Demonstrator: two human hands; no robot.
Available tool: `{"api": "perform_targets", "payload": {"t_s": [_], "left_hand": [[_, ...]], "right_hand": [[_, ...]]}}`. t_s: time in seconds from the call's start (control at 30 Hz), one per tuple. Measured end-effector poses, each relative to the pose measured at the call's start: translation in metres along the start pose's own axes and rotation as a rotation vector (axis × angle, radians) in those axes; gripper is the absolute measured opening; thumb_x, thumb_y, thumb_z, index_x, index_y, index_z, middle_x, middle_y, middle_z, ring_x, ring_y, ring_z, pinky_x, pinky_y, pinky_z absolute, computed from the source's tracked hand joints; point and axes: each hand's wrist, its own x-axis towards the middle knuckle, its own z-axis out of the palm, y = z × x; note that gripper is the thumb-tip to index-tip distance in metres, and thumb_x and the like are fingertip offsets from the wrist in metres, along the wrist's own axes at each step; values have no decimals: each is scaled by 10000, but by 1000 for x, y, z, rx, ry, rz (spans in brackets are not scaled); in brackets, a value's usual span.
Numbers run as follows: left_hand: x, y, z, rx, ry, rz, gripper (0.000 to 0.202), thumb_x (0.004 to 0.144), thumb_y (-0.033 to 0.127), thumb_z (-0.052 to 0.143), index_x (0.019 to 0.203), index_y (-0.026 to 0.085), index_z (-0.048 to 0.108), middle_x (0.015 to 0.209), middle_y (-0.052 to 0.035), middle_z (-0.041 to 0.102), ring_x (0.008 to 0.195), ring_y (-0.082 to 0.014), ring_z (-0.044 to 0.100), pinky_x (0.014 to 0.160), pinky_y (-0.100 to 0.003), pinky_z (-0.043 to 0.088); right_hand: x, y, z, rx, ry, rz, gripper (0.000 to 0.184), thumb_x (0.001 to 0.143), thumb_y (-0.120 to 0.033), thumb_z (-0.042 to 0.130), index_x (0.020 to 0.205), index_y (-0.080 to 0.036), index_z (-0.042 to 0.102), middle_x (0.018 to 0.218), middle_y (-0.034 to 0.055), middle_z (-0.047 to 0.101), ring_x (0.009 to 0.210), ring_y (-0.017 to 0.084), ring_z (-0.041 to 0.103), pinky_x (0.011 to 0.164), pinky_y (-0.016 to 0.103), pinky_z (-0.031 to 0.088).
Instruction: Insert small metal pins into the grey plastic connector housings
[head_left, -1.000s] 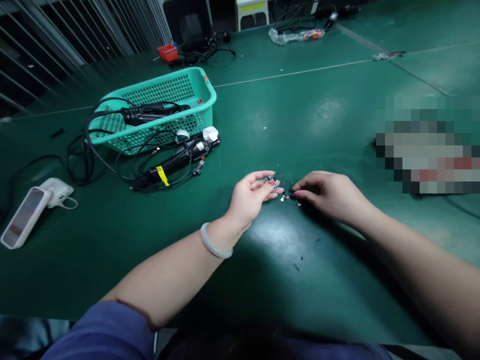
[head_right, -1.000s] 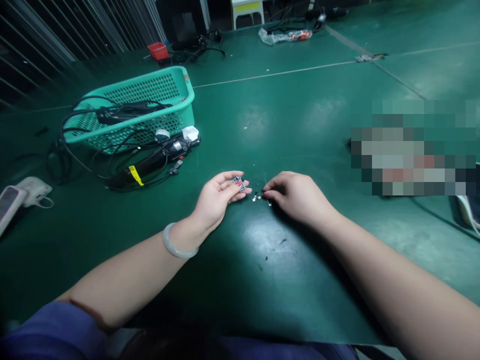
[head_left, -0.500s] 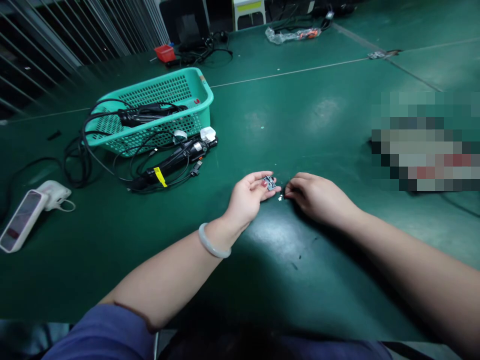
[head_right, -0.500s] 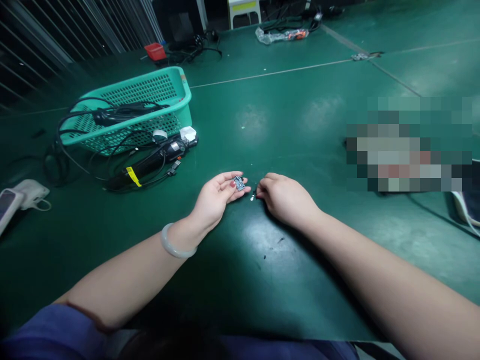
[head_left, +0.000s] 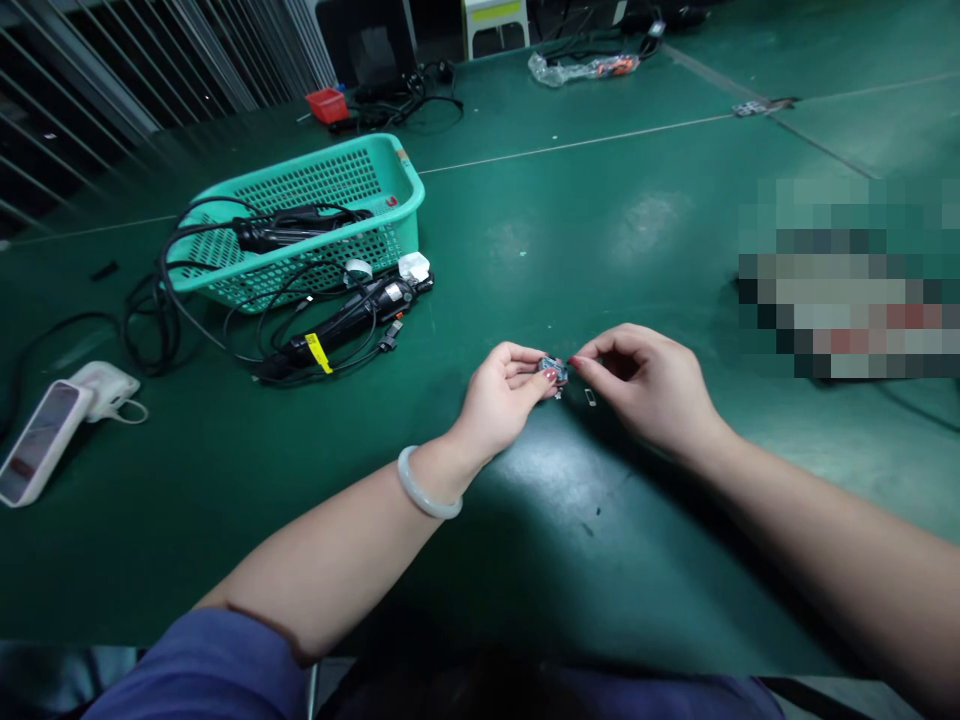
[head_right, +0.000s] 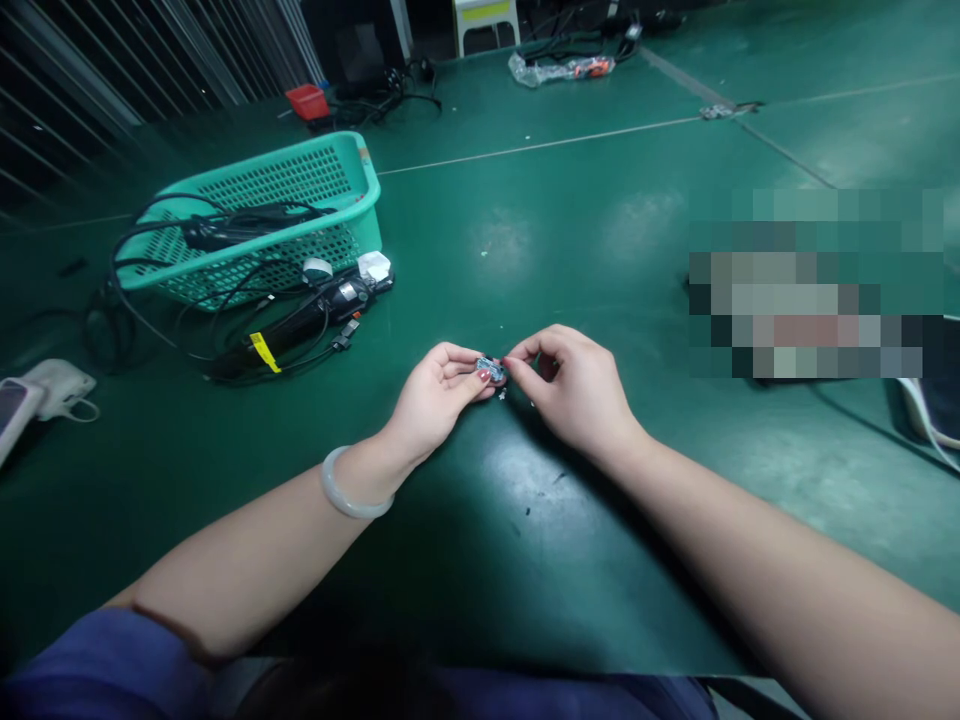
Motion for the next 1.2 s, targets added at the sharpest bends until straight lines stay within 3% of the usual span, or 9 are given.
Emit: {"api": "perform_targets", "payload": {"t_s": [0.3,0.7,0.83,0.97,1.07,1.2], "left_hand": [[1,-3,-5,47,-93,96,323,716,158,698,1021,175,592,937,-20,642,727,-84,644,824,-294,509],[-4,-4,0,53,-72,146,250,658,128,738,852,157,583,852,-12,677,824,-123,669,861,-323,519],[-3,-4,0,12,-52,112,273,637,99,749,843,155,580,833,-5,677,796,-119,670,868,-334,513],[-1,1,-1,-114,1,-18,236,691,88,711,871,147,570,835,-12,681,790,-119,681,875,-331,501],[2,6,-2,-240,43,-95,157,761,84,645,882,141,563,864,-24,687,834,-113,687,891,-302,486],[2,8,-1,-279,74,-94,181,751,30,626,879,134,553,831,-17,682,821,-97,682,906,-290,473]], "right_hand": [[-3,-4,4,59,25,78,156,788,-346,614,707,-218,651,679,27,637,590,147,539,546,285,426],[-5,-8,6,114,29,116,184,765,-346,641,642,-213,610,622,15,612,557,136,521,522,278,412],[-5,-10,1,142,6,82,176,790,-353,623,676,-221,644,696,28,653,606,152,557,559,296,441],[0,-4,-5,158,37,83,172,816,-350,598,738,-225,688,793,48,703,729,193,625,657,328,487],[3,6,-6,73,-73,78,125,801,-318,619,780,-233,709,809,36,709,731,189,630,673,327,493],[1,15,-1,-38,-260,-31,112,785,-274,644,858,-233,718,904,37,694,821,192,632,765,332,499]]}}
